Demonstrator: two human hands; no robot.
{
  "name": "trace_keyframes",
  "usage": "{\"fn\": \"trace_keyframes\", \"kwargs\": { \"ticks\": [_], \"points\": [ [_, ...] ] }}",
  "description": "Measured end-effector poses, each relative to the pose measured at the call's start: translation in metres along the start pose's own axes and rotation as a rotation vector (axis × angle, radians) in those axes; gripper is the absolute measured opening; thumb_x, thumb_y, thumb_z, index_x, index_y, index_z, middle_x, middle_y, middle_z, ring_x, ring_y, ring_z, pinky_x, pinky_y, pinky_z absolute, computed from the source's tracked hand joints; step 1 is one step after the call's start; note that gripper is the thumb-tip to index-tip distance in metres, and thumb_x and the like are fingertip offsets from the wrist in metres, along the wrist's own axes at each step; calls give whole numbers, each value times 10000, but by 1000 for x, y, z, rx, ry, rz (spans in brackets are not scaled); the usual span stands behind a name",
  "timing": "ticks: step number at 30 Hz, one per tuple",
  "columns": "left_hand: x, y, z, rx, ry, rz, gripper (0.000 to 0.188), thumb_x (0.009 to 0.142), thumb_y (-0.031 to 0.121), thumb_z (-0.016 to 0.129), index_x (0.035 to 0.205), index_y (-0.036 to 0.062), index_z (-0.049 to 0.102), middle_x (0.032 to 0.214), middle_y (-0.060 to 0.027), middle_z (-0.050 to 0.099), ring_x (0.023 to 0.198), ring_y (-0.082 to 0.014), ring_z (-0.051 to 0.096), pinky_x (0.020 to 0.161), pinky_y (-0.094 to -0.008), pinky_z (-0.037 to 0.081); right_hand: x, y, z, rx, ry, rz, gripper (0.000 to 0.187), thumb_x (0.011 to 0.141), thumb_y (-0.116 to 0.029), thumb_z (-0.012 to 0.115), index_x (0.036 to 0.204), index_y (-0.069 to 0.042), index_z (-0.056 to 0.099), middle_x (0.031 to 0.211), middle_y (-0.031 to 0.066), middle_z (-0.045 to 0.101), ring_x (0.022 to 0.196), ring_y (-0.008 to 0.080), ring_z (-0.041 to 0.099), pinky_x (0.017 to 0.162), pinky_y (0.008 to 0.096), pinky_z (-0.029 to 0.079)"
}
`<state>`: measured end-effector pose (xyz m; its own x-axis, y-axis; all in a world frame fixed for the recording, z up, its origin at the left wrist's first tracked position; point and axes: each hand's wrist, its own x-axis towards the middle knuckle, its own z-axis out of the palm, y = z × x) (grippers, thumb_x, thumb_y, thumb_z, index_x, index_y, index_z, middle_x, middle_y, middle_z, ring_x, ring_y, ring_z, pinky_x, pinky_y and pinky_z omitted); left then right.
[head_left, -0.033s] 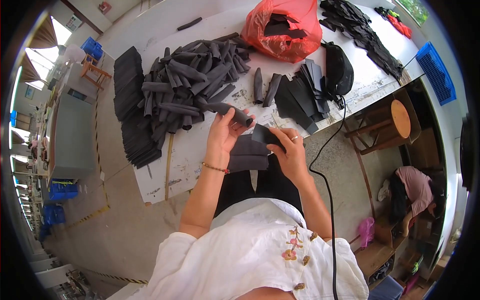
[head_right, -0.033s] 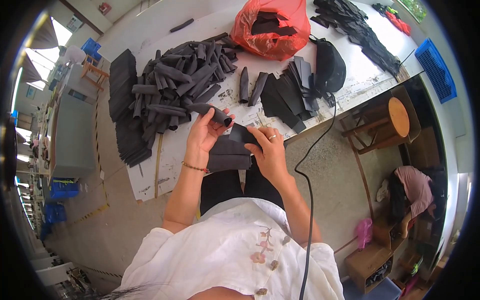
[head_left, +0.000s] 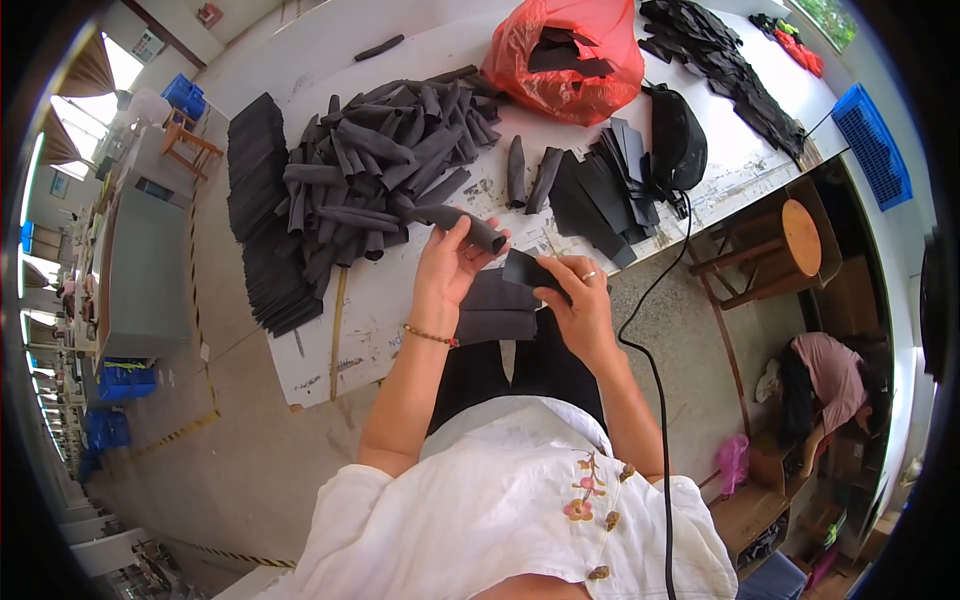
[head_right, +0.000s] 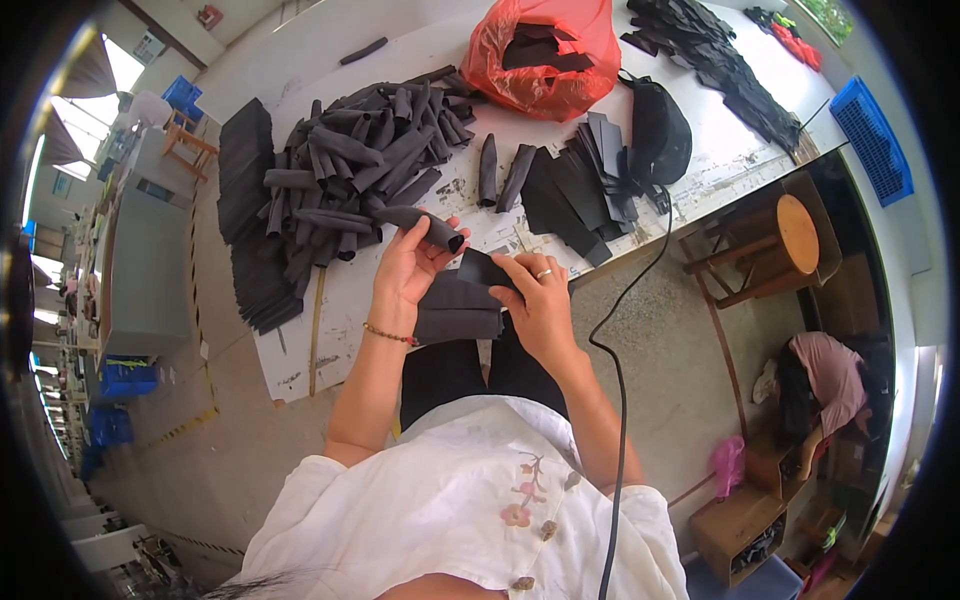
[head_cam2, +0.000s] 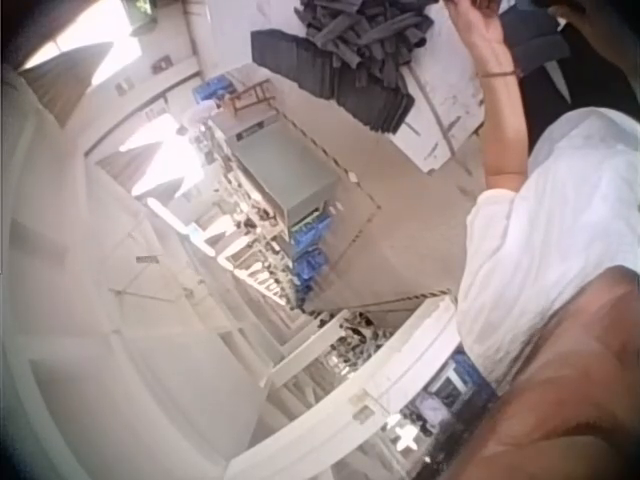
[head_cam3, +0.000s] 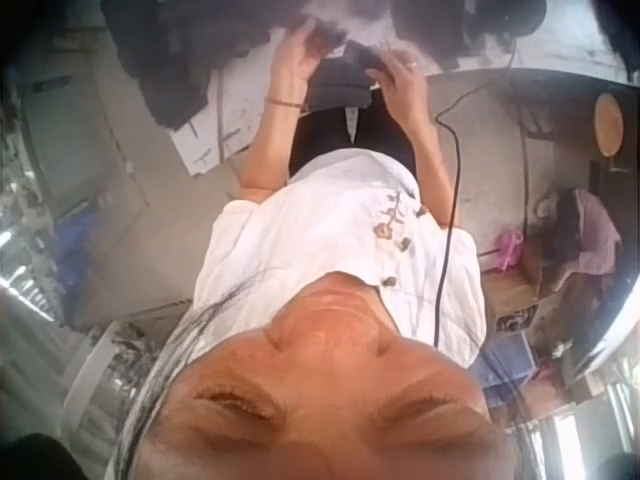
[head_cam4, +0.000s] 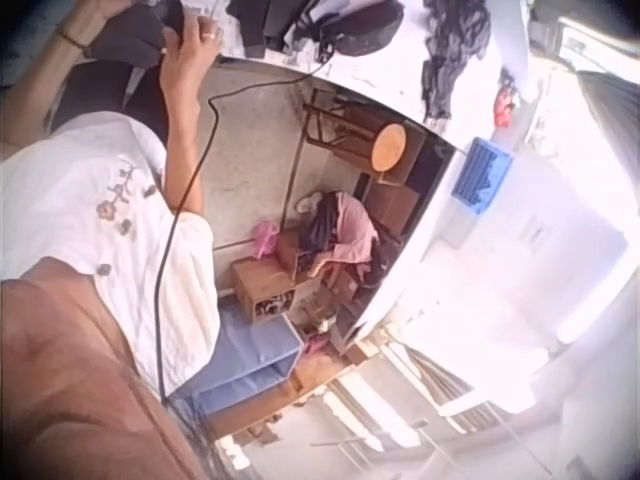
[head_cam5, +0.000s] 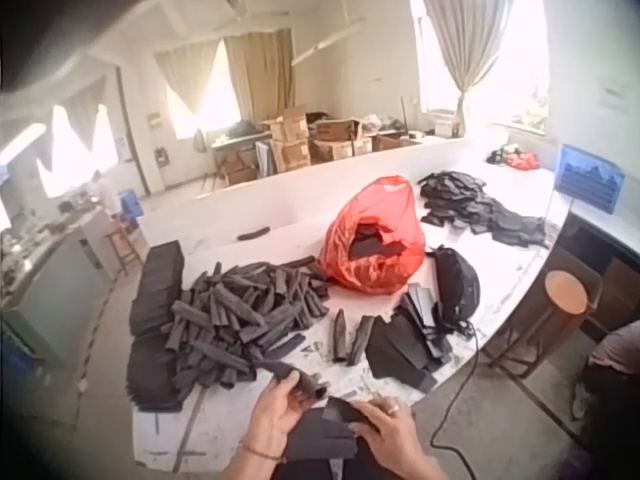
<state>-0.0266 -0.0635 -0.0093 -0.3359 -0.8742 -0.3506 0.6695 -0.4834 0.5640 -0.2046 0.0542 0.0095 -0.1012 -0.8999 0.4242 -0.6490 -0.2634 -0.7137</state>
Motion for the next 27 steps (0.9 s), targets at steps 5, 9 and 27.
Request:
{"fn": "trace_keyframes", "kwargs": {
  "ticks": [5,9,27],
  "points": [
    [-2,-3,5,33,-47,7,322,968,77,505,1252,109,357,1139,-279,570,1022,-425,624,858,-502,564,9,-3,-2,-89,43,-90,299,761,-122,722,1058,-107,691,947,45,599,896,246,540,795,380,382],
    [-5,-4,7,111,-81,-25,289,983,101,488,1253,121,387,1200,-273,565,1072,-398,613,883,-457,557,15,1,-2,-217,75,-156,251,751,-99,718,999,-136,704,922,29,592,867,235,547,794,383,387],
    [-48,-25,43,170,-197,265,406,980,134,521,1346,6,399,1088,-181,642,1093,-298,615,955,-403,488,11,-23,26,-168,175,-185,518,707,-108,754,1197,-89,586,1059,88,554,940,291,540,812,415,403]
  ]
}}
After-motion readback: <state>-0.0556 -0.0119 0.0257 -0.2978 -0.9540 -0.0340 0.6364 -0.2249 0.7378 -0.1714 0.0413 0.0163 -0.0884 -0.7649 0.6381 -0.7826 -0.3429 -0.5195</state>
